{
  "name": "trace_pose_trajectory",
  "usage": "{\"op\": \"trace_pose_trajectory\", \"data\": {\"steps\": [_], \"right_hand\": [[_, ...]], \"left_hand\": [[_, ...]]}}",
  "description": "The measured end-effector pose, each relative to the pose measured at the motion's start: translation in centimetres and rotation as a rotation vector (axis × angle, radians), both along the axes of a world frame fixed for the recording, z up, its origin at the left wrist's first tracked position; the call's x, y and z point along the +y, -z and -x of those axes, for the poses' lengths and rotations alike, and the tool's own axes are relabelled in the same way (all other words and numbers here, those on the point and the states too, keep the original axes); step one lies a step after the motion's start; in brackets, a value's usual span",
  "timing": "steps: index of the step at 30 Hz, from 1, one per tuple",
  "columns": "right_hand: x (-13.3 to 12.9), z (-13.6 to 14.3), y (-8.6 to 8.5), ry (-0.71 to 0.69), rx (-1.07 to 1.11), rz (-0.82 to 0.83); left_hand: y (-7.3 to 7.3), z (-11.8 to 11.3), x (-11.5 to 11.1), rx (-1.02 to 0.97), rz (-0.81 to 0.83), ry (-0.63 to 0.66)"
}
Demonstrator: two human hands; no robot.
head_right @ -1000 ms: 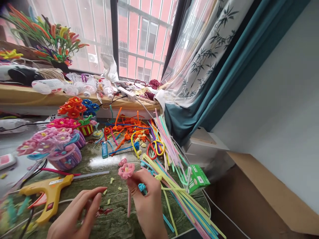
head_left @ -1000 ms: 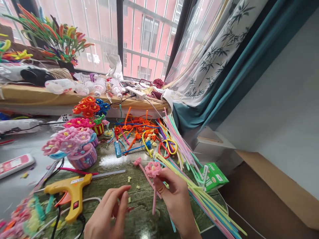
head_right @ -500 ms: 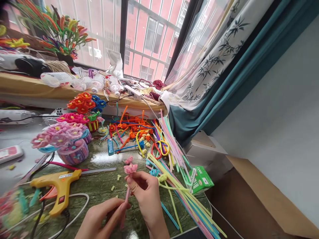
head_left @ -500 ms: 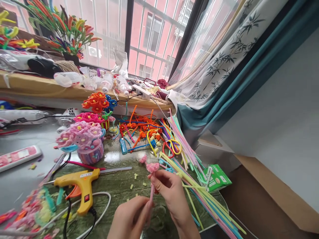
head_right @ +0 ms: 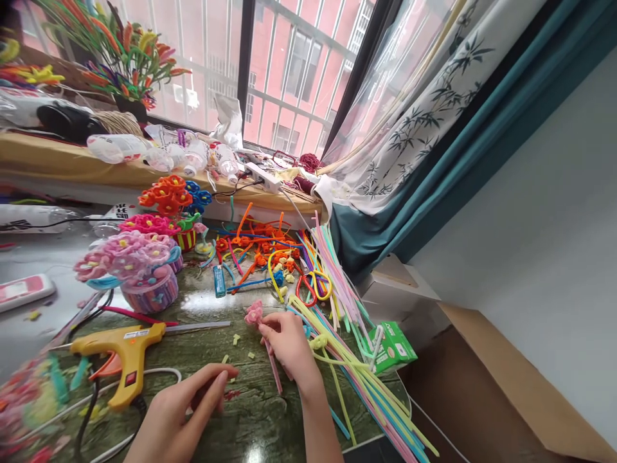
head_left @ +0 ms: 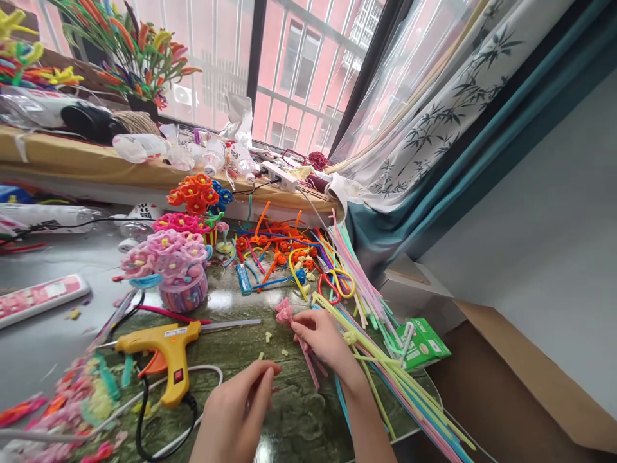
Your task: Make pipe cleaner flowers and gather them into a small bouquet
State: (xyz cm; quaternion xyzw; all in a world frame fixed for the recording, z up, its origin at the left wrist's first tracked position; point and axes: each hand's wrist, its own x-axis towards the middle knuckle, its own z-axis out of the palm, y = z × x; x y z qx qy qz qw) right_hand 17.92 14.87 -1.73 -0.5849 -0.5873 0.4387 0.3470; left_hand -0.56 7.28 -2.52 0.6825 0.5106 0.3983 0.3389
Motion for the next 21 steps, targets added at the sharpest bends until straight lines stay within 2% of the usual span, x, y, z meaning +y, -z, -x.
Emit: {"op": "trace_pose_trajectory", "data": {"steps": [6,11,15,21], "right_hand": [[0.2,0.6,0.3,0.004,-0.026,-0.031],[0.6,0.9,0.4,0.020,-0.061,-0.087],[0.5,0.8,0.1,-0.013,-0.058,-0.121],[-0.7,0.5,-1.5,-0.060,0.173,-0.160]], "left_hand": [[-0.1,0.1,-0.1,0.013,0.030,0.018],[-0.6,-0.2,-0.3,0.004,0.049,-0.055],[-0.4,0.0,-0.1,0.030,0.029,-0.012],[0.0,0.2,0.1,0.060,0.019,0.030]]}}
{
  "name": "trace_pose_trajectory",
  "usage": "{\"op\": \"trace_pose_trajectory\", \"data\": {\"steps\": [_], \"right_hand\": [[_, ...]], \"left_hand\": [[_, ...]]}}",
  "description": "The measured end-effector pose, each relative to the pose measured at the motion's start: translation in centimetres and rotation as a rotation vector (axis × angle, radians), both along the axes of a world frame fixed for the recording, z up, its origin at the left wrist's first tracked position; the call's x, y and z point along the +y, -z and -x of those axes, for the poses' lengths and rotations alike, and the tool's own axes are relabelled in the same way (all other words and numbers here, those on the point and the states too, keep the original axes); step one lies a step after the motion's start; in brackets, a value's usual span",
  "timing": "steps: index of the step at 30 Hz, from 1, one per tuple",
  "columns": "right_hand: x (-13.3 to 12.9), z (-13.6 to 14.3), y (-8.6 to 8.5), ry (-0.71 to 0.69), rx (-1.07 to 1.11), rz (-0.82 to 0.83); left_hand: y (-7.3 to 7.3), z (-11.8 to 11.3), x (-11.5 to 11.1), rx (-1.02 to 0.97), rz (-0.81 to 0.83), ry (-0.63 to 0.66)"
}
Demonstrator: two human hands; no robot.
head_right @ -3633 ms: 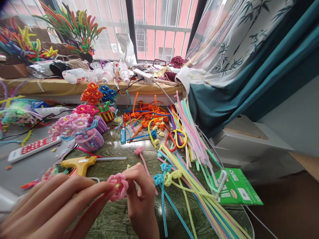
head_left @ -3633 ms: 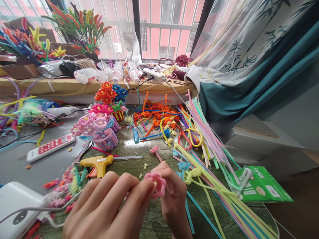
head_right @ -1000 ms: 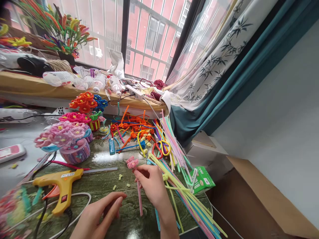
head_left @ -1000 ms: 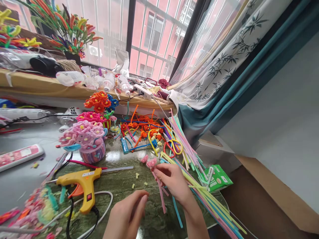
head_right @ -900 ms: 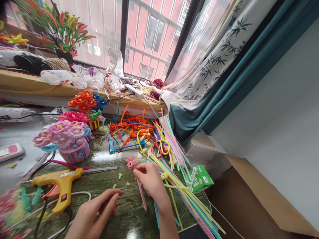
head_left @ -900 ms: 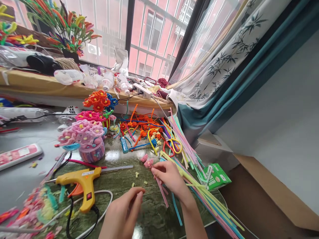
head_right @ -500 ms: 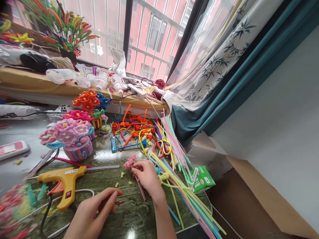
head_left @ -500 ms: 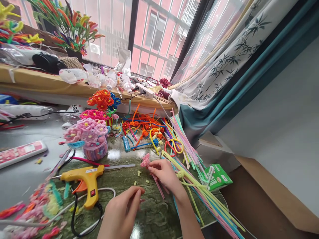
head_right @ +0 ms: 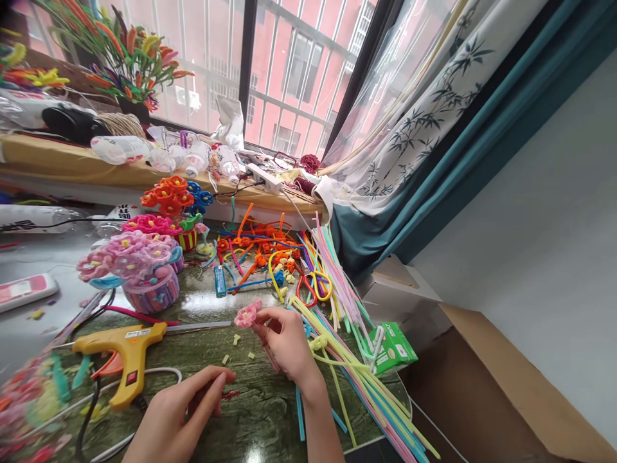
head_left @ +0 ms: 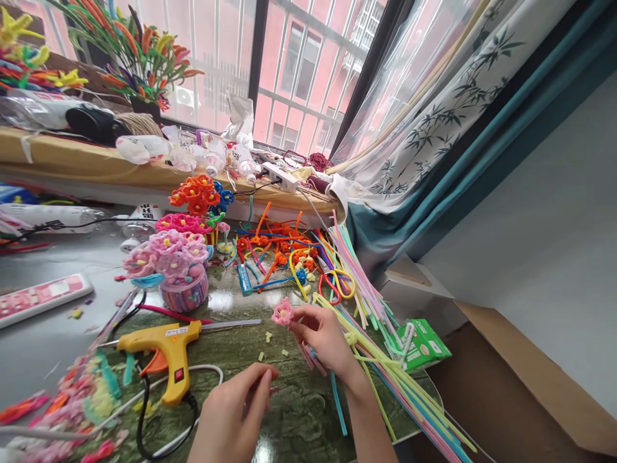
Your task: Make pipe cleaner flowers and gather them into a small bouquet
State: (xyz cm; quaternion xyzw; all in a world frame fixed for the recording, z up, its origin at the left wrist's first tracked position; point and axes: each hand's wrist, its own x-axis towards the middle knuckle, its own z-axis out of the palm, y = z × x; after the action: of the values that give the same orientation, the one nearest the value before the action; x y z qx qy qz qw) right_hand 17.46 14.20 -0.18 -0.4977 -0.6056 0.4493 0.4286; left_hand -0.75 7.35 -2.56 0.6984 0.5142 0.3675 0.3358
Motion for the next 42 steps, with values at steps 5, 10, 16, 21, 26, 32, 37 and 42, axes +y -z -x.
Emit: {"op": "trace_pose_trajectory", "data": {"steps": [5,10,16,21,26,32,37,42], "right_hand": [[-1.9,-0.3,-2.2,-0.111,0.092,-0.026],[-3.5,-0.8,-4.2,-0.164,0.018,-0.108],[-4.1,-1.3,-5.3,-0.158,-0.065,-0.203],[-2.5,-1.3,-3.7,-0.089,-0.058,0.020],[0.1,-0.3,-0.2,-0.047,-0.271,0.103],[0.7,0.2,1.3,0.084,-0.480,0.007],[0.6,0.1,0.6,0.243,-0.715,-0.060],[1.1,1.4,0.6,0.217,-0.932,-0.058]], "left_hand": [[0.1,-0.1,-0.1,0.017,0.010,0.026],[0.0,-0.2,-0.1,0.061,0.001,0.049],[0.1,-0.2,-0.2,0.077,0.008,0.053],[0.4,0.1,-0.1,0.038,0.042,0.037],[0.3,0.3,-0.1,0.068,0.069,0.036],[-0.4,0.2,0.0,0.026,0.000,-0.086],[-0.4,0.6,0.4,0.269,-0.039,-0.264],[-1.7,-0.1,0.6,0.632,0.092,-0.167]]}}
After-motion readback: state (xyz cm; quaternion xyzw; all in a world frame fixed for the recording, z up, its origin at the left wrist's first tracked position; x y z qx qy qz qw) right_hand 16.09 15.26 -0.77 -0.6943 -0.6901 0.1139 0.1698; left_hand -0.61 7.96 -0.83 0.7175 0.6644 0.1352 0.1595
